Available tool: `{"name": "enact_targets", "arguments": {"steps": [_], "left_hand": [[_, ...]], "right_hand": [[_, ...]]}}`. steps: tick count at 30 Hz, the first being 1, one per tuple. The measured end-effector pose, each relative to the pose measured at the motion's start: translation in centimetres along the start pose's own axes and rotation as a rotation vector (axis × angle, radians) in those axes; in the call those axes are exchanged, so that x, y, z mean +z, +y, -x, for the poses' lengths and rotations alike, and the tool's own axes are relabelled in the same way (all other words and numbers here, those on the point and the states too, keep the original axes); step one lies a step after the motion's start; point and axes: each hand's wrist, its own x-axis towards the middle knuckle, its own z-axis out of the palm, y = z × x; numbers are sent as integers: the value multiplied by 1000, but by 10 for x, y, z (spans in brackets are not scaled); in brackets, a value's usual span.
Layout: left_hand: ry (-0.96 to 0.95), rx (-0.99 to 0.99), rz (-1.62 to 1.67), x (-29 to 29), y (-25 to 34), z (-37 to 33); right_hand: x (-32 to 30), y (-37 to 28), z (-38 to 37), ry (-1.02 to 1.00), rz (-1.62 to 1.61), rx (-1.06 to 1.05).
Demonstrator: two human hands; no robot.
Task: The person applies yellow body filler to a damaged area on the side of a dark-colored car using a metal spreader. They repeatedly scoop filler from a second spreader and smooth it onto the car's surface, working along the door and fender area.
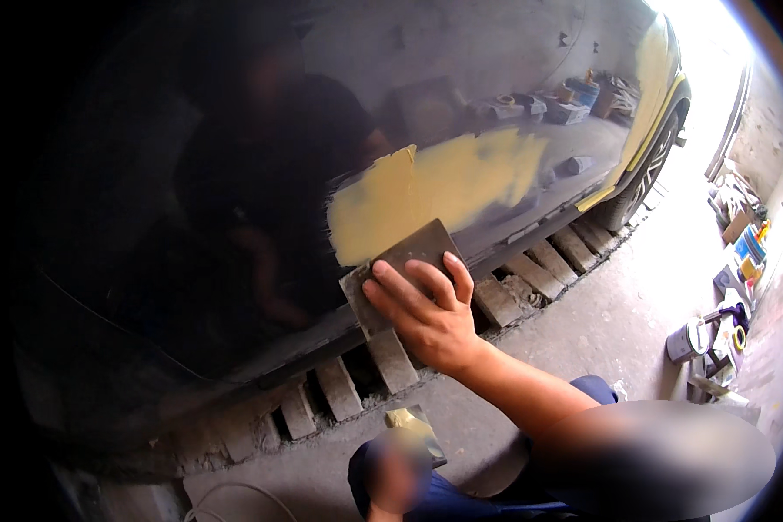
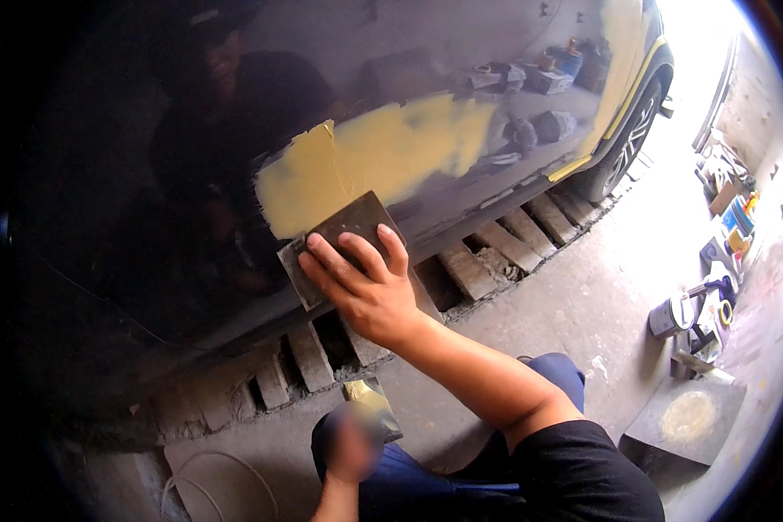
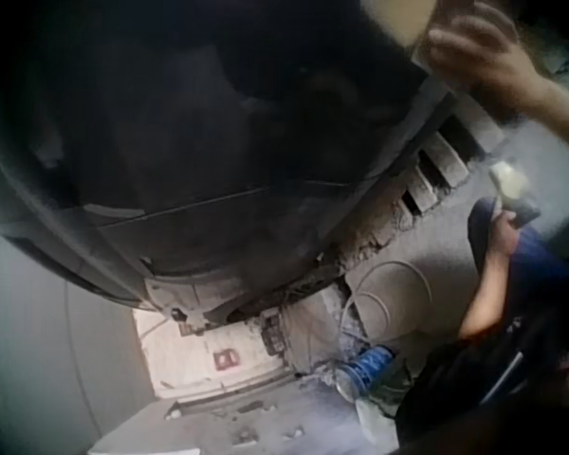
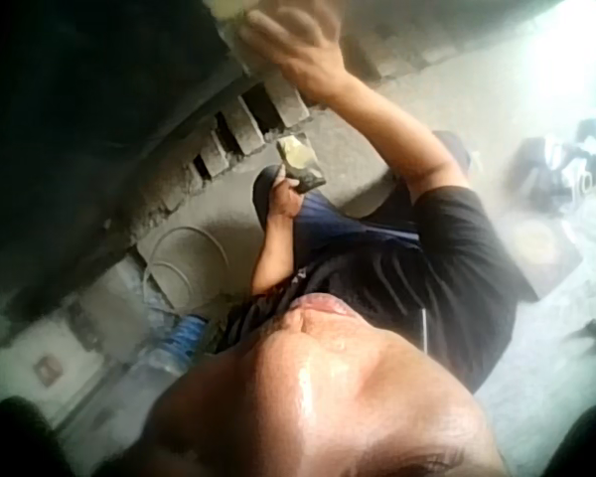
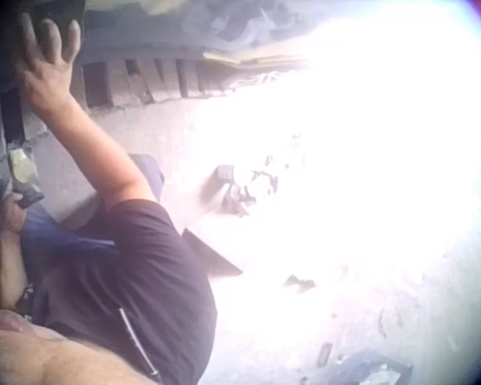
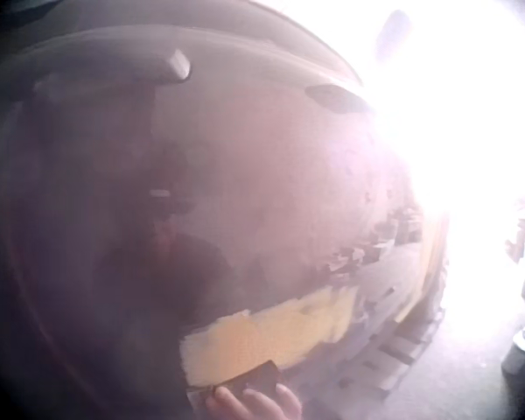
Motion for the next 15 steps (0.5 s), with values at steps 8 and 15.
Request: {"name": "enact_targets", "arguments": {"steps": [8,15], "left_hand": [[47,91,87,9,-8,0],[91,114,6,-5,21,-14]], "right_hand": [[-40,26,-26,101,94,41],[-27,59,-69,307,123,33]]}}
